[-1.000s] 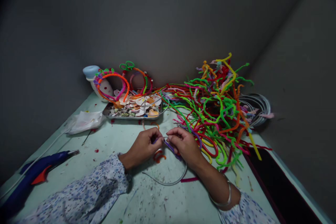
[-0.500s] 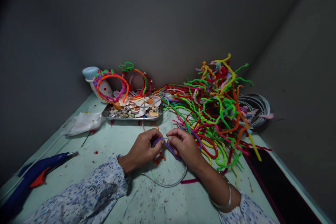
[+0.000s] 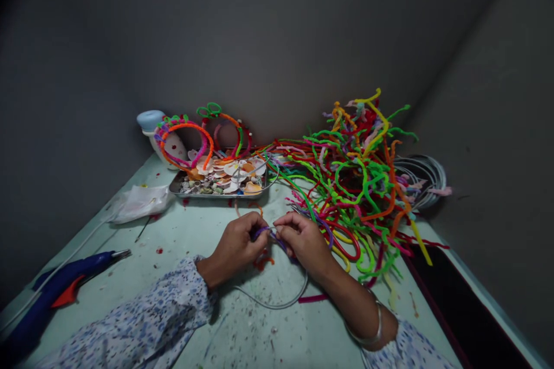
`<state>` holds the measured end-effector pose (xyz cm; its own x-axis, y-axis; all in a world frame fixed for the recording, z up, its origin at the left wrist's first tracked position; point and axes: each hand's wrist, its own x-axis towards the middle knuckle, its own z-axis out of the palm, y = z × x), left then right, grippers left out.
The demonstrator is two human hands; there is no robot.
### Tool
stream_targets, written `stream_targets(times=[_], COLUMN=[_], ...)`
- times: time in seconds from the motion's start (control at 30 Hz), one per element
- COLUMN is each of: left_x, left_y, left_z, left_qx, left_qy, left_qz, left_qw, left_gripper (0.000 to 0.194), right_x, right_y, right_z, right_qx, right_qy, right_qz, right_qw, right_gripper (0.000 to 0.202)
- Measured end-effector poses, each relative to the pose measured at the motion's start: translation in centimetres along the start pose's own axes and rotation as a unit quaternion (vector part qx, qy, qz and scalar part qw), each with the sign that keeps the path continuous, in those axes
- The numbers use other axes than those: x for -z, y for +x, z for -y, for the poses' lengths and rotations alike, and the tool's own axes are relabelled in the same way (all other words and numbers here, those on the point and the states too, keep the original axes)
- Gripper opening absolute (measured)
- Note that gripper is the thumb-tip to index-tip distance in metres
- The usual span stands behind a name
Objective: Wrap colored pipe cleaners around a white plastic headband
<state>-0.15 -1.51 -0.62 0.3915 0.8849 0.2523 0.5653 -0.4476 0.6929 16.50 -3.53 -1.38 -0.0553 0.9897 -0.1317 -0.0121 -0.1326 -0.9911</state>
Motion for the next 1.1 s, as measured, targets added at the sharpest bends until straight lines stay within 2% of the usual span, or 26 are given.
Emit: stream_targets(times=[0.43,0.63,0.87,1.1], left_x=[0.08,0.23,0.17,-0.16], left_y=[-0.1,0.05,0.19,0.17], left_z=[-0.26,-0.27,-0.06,-0.04], left_qx=[0.004,-0.004,0.018,0.009], left_qy=[0.009,-0.011,-0.045,0.009], left_qz=[0.001,0.017,0.025,0.006], left_qw=[1.0,1.0,0.999,1.0], left_gripper=[0.005,0.006,0.012,0.008], right_x=[-0.17,-0.29,-0.2,-0.21], right_y=[-0.21,-0.27,-0.02,-0.07], right_z=[0.53,0.56,-0.05,-0.07], right_qx=[0.003,-0.008,0.0,0.004], right_qy=[0.004,0.005,-0.003,-0.003], right_qz=[-0.005,-0.026,-0.014,-0.016], right_qw=[1.0,1.0,1.0,1.0], right_gripper=[0.014,0.016,0.015,0.013])
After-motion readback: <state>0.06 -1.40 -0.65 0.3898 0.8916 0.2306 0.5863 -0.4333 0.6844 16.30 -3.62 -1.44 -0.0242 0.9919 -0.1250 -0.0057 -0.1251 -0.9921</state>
